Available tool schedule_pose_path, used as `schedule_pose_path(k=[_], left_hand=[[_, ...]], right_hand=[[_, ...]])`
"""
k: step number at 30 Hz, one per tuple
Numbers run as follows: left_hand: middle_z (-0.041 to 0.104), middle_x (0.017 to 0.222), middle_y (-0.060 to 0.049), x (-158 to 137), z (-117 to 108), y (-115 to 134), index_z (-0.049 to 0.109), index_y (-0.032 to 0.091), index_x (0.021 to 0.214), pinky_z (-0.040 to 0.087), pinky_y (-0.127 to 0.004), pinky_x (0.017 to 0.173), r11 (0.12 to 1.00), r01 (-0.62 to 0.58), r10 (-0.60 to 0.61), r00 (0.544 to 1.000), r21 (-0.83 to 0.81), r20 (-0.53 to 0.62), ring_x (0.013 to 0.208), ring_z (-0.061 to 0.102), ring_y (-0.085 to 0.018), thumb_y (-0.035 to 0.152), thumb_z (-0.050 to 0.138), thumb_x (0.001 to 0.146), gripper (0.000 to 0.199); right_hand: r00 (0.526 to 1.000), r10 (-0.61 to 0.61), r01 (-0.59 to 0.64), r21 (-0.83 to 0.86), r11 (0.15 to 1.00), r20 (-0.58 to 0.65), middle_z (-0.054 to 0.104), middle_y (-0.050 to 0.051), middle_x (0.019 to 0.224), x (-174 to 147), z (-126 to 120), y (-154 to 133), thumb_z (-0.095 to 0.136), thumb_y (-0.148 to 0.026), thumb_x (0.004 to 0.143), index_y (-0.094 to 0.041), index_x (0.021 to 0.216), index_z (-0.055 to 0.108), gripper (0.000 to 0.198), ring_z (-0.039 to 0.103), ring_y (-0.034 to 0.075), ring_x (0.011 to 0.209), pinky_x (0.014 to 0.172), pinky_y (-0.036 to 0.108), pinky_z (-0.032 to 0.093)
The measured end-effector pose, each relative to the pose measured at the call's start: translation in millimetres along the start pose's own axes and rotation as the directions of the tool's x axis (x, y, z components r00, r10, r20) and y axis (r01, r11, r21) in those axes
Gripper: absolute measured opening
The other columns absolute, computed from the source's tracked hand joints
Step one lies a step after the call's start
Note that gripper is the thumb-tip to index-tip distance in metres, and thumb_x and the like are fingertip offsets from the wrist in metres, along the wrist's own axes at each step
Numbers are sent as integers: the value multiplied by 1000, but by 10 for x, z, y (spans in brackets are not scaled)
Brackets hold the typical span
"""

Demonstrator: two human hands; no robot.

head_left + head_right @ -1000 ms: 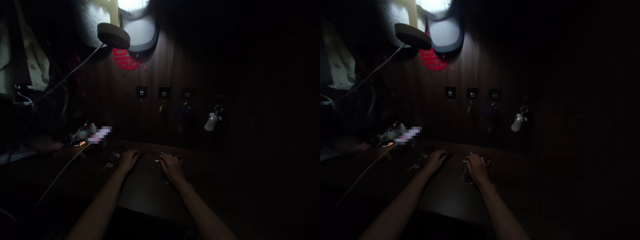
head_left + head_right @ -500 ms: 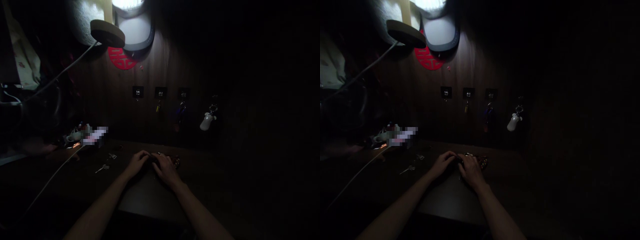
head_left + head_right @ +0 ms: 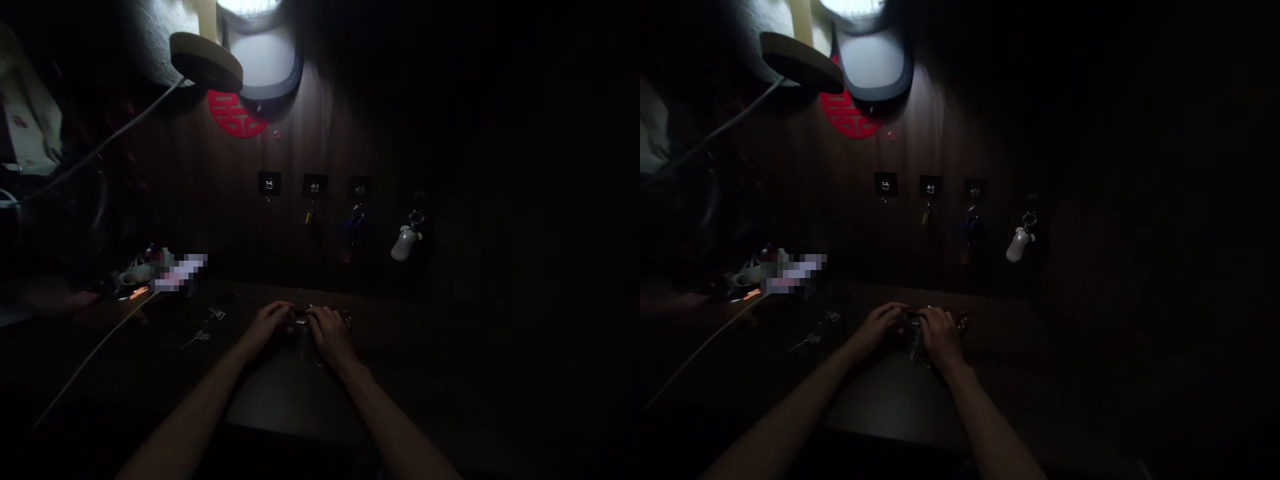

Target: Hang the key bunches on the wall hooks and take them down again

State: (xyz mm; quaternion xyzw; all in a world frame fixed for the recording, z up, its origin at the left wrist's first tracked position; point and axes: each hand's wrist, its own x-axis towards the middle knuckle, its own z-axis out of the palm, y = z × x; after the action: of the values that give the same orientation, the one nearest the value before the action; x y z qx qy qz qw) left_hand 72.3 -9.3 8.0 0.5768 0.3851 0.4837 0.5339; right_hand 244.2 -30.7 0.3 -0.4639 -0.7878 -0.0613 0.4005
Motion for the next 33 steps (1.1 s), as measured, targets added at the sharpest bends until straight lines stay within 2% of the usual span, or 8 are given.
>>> schedule_pose_path(k=[2,6,9,14,20,26,30,33], left_hand=[[66,94,-6,-2,2,-15,61,16,101,48,-30,77,1000,-6,6,999,-2,43,88,61,-19,41,60,73,37],[67,99,-5,4,7,-24,64,18,98,43,-32,88,983,-98,82,991,154,104,95,59,-21,30,73,60,40],[69,95,-4,8,7,-7,67,18,93,43,-32,88,968,-116,94,990,220,107,92,60,-20,34,65,69,29],[67,80,-2,4,12,13,66,15,90,45,-28,76,981,-70,51,993,180,107,77,59,-16,38,56,75,29],[63,72,0,-17,43,36,65,15,84,44,-24,68,987,-84,67,990,136,120,68,56,-13,39,59,74,27],[62,72,-1,-41,62,45,65,15,82,43,-23,65,983,-84,57,985,162,160,67,56,-12,38,59,75,25],[63,72,0,-17,34,27,61,17,99,45,-25,67,979,-105,91,992,175,83,69,58,-13,35,58,76,30],[65,88,-2,6,7,16,61,19,98,45,-27,78,948,-192,189,981,255,36,84,60,-16,32,56,76,26]], right_hand=[[999,32,-32,-25,999,-17,65,4,89,-1,-9,-1,41,-19,90,-20,95,58,18,56,18,84,74,30,35],[998,61,-63,-71,996,-35,64,4,86,-2,-30,-24,41,-20,89,-20,91,58,17,56,18,81,74,30,33],[995,85,-89,-84,993,-47,64,4,85,1,-29,-27,40,-21,89,-20,89,58,17,55,18,81,75,30,33],[988,149,-152,-81,985,-44,65,4,87,8,-8,-2,40,-22,89,-21,92,58,18,55,19,85,77,32,33],[1000,22,-22,9,1000,-17,63,3,105,6,-50,-67,43,-15,85,-23,108,55,27,51,19,98,83,33,32],[999,-33,34,22,999,-38,63,4,89,9,-55,-75,46,-17,86,-21,91,58,14,52,18,87,76,32,33],[997,-17,22,64,998,-74,62,3,82,13,-29,-48,45,-18,87,-20,87,57,12,53,17,79,72,31,35],[992,21,-1,163,987,-123,61,3,80,18,-7,-41,44,-18,86,-20,85,56,12,53,16,77,70,29,38]])
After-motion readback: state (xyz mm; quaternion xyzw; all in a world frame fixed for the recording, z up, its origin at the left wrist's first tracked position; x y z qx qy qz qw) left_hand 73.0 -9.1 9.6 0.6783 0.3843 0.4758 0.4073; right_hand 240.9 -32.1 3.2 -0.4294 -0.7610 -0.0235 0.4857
